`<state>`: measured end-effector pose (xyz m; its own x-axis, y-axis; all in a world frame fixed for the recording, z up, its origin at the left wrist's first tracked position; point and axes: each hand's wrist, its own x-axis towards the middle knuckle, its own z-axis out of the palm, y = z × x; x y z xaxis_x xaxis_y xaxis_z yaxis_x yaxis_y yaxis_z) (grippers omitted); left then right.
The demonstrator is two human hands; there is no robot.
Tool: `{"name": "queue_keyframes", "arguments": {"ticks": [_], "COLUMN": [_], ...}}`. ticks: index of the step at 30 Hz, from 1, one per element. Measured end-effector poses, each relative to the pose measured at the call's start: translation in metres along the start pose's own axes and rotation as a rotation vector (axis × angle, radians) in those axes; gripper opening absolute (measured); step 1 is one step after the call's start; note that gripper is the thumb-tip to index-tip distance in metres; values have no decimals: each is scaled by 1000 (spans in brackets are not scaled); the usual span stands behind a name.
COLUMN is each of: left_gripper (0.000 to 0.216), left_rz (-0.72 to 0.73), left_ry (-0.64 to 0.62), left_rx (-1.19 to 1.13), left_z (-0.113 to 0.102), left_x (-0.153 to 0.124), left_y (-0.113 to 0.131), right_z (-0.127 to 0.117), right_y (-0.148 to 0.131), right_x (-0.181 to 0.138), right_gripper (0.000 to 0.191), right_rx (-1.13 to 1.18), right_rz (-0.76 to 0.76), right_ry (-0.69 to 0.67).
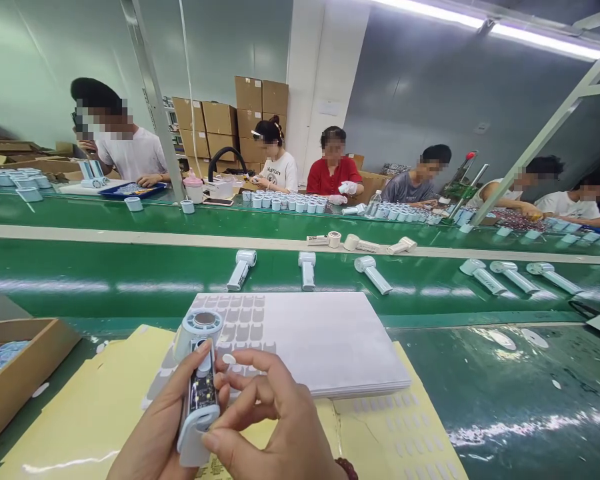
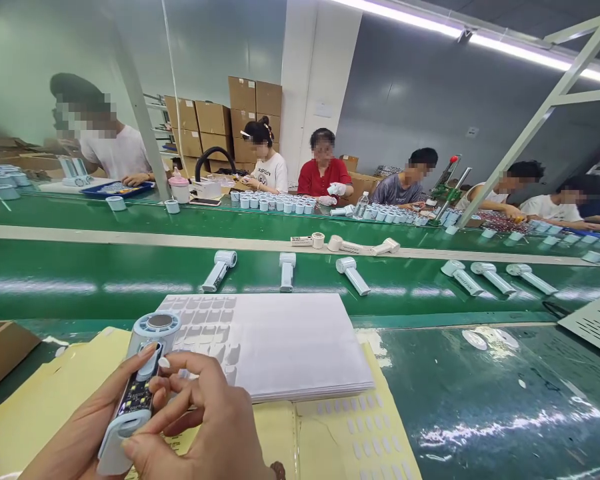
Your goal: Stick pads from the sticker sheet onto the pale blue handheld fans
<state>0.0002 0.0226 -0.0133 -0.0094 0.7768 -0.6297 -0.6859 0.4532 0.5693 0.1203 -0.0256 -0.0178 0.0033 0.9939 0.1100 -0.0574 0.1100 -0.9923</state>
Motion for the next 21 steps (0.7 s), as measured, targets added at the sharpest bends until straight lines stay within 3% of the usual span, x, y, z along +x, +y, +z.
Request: {"name": "queue_keyframes", "arguments": {"ticks": [9, 21], "left_gripper": [6, 20], "left_rz": [-15, -39], "left_ry": [53, 47], "left_rx": [-90, -95], "left_z": [4, 2], "left_x": [-4, -3], "left_y": [3, 1], "right_z": [0, -1], "right_y": [1, 14], "right_x": [0, 1], "right_gripper": [57, 65], "right_rx": [-55, -131], "right_rz": [-5, -34], "right_ry": [-14, -10]}}
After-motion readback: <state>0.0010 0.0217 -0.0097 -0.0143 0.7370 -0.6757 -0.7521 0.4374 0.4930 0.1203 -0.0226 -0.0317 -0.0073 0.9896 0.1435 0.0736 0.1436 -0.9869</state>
